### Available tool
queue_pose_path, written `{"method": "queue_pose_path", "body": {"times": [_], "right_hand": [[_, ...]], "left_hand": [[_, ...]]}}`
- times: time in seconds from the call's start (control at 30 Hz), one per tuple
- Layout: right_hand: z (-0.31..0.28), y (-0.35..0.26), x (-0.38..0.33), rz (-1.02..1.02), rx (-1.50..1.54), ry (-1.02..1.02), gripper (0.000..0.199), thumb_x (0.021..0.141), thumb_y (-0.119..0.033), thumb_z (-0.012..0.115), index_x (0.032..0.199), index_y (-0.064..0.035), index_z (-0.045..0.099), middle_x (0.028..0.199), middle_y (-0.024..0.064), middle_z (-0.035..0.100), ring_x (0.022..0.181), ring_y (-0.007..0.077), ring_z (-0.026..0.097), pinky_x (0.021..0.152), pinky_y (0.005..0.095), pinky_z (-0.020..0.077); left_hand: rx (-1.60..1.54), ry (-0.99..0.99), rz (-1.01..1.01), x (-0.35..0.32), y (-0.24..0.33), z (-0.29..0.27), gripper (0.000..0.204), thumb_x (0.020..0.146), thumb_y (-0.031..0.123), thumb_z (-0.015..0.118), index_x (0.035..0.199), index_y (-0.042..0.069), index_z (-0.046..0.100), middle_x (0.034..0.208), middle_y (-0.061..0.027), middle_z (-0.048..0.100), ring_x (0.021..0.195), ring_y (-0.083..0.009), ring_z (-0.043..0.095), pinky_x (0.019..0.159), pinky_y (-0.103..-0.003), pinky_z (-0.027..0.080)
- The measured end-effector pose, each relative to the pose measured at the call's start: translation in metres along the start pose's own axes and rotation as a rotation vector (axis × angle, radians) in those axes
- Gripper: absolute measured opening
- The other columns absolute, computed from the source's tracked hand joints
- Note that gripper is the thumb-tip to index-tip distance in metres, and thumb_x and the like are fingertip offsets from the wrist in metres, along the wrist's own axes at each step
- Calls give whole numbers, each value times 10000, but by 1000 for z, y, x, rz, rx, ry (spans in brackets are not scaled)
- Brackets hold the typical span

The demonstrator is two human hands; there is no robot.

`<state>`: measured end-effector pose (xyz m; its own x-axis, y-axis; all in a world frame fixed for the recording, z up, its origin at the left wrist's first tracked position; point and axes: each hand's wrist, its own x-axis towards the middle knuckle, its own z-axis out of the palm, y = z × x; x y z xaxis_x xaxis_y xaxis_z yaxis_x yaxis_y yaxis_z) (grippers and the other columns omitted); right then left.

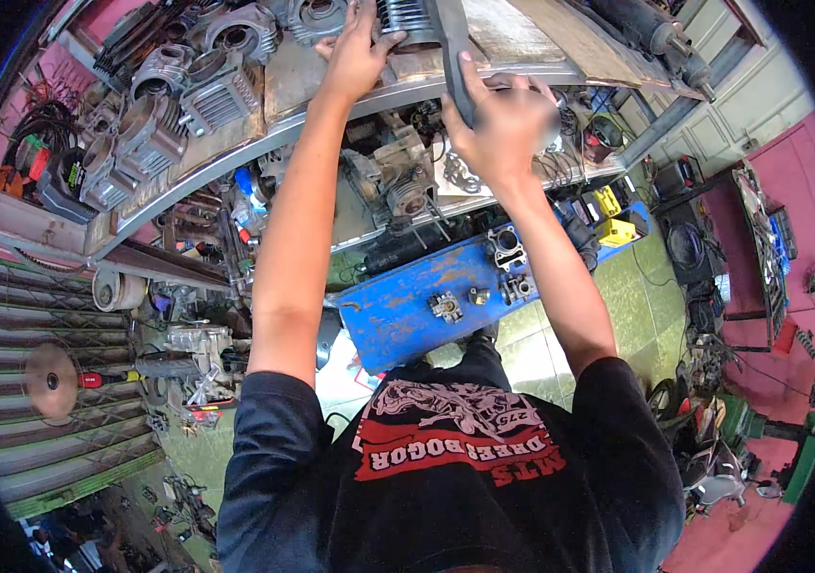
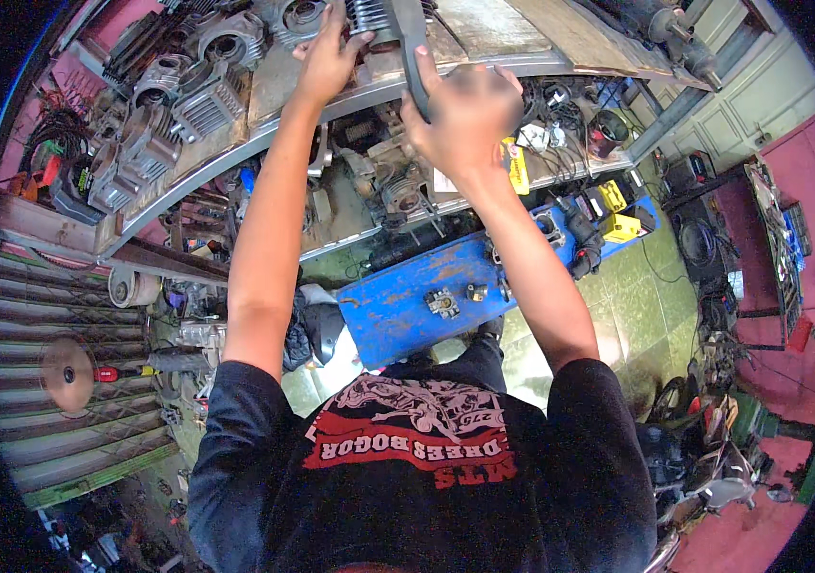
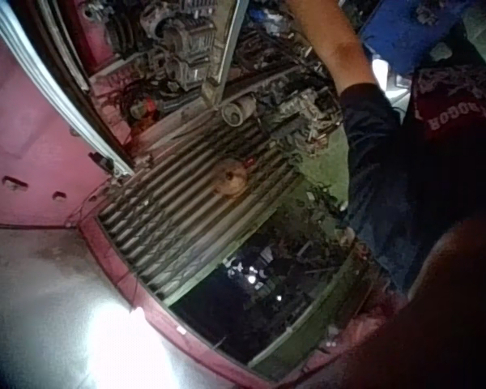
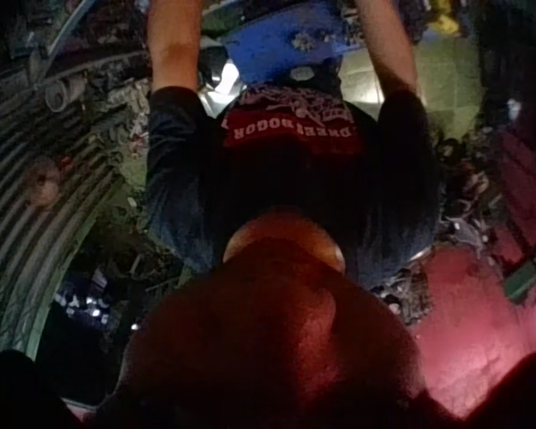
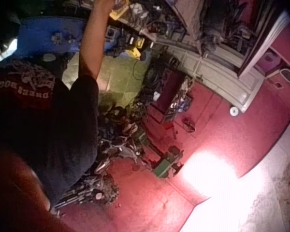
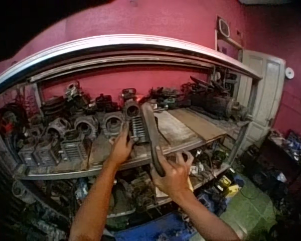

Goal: The person uses a metal file to smooth the edges of several metallic engine cylinder heads on a workbench. They repeatedly file the surfaces, rotate the parts to access different angles, and place the finished pieces into a blue tray below.

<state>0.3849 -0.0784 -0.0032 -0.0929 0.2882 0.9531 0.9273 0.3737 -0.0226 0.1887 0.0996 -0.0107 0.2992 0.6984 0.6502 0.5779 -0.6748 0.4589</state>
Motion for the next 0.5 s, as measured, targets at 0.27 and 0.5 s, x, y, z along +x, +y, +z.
{"method": "queue_pose_path", "body": {"times": [0.27, 0.5], "right_hand": [[-22, -12, 1, 28, 136, -35, 555, 772, -272, 786, 1306, -153, 695, 622, 32, 684, 839, 196, 625, 1000, 469, 328], [-12, -10, -34, 74, 109, -114, 599, 740, -243, 804, 1321, -155, 685, 639, 6, 681, 802, 188, 637, 997, 472, 364]], "left_hand": [[-57, -58, -90, -6, 6, -1, 758, 1007, 199, 586, 1640, 167, 170, 1672, -198, 210, 1515, -385, 281, 1212, -445, 221], [-106, -33, -17, 0, 9, -2, 746, 1017, 186, 570, 1638, 143, 159, 1674, -197, 204, 1524, -377, 261, 1206, -404, 244]]}}
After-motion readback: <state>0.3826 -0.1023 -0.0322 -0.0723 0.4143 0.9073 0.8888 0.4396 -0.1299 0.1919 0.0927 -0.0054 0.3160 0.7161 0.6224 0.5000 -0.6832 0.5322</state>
